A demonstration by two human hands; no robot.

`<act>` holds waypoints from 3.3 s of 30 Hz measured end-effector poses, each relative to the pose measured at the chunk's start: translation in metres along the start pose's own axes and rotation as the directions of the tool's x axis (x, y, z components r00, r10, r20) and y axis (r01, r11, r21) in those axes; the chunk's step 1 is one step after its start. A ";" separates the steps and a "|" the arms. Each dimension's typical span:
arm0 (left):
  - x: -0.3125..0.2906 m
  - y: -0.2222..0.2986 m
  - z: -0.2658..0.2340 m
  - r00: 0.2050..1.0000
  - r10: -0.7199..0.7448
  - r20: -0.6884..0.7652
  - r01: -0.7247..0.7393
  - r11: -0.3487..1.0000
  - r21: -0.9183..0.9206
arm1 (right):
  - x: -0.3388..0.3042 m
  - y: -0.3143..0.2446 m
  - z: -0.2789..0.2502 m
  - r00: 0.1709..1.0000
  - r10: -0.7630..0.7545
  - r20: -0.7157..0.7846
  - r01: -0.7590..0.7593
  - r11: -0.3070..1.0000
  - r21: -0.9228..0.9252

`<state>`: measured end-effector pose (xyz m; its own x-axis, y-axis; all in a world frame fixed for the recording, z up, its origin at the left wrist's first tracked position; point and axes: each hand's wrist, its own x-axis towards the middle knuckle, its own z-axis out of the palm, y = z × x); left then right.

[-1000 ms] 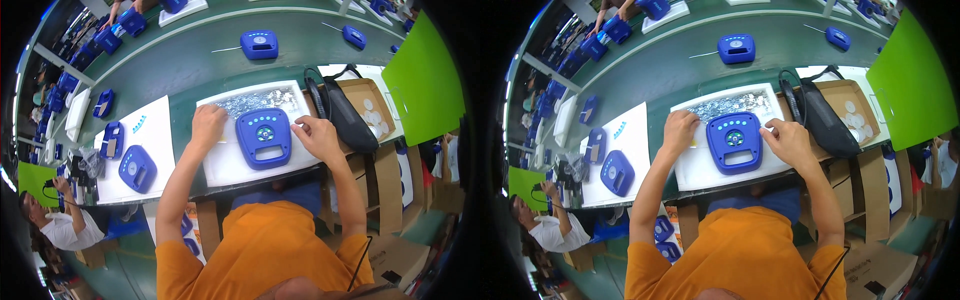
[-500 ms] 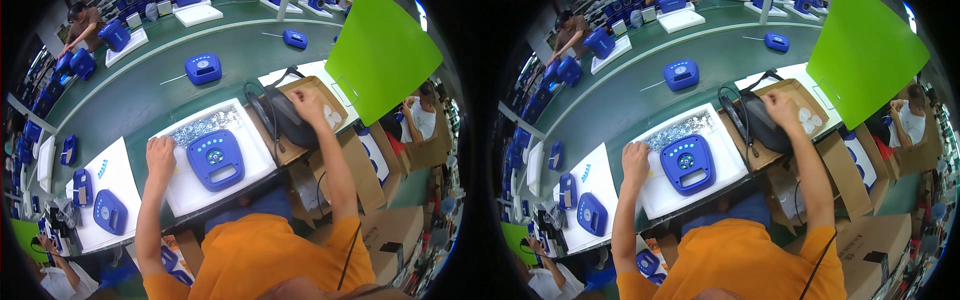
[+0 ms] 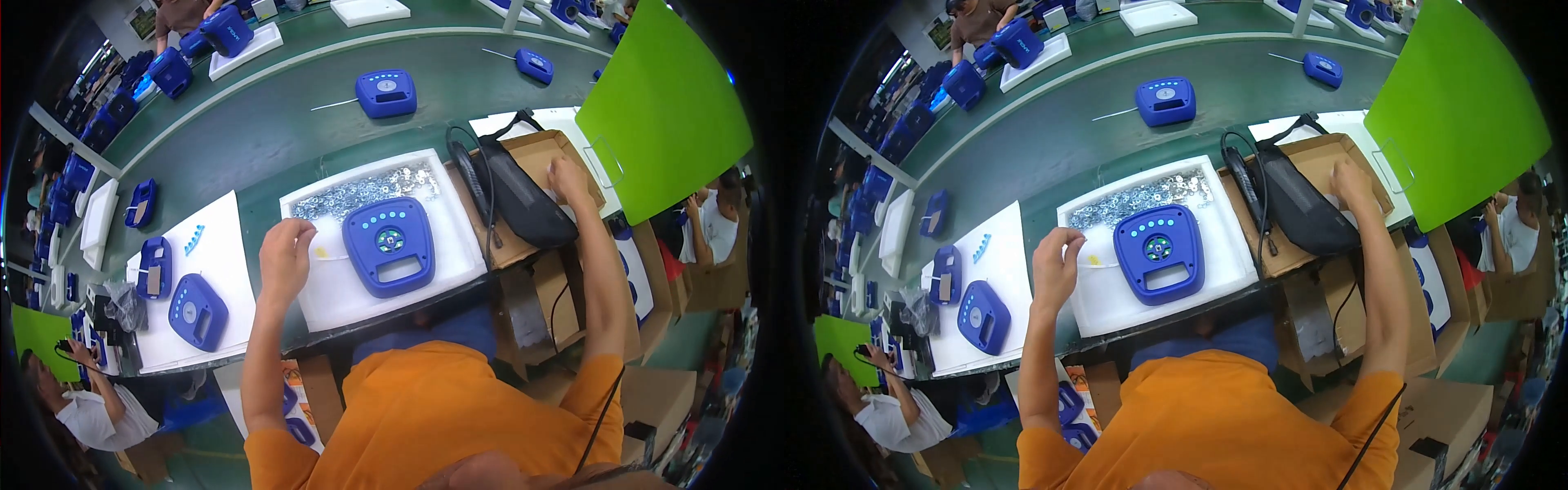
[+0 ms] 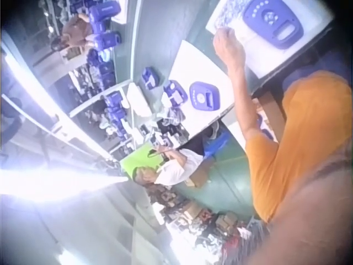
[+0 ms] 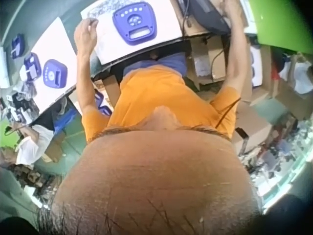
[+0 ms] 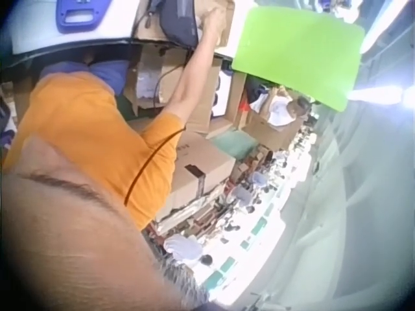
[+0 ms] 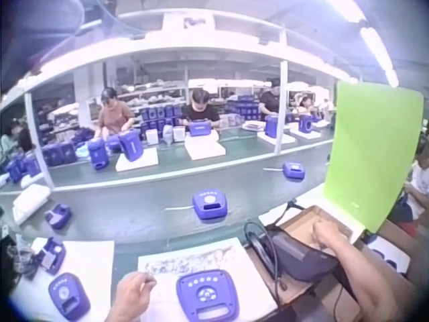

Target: The person assembles blue plastic device components by hand, securing internal components and small plastic parts into a blue plastic device housing with screws using an electric screwdriver.

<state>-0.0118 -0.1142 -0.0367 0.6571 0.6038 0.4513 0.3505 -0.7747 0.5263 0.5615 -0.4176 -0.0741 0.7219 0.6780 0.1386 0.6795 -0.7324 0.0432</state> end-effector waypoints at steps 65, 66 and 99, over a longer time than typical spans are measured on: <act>-0.027 0.032 0.012 0.999 -0.021 0.043 0.033 0.947 -0.320 | -0.139 -0.300 -0.068 0.547 -0.665 -0.509 0.837 0.426 0.343; -0.026 0.034 0.013 0.999 -0.018 0.036 0.030 0.942 -0.335 | -0.141 -0.301 -0.067 0.542 -0.669 -0.509 0.840 0.440 0.316; 0.019 0.059 0.071 0.843 0.511 0.166 -0.532 0.837 0.129 | -0.169 -0.258 -0.064 0.686 -0.443 -0.578 0.728 0.389 0.565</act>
<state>0.0683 -0.1618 -0.0482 0.8443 0.0822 0.5296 0.0294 -0.9938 0.1073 0.2558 -0.3470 -0.0451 0.1181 0.7530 0.6474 0.8638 0.2436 -0.4410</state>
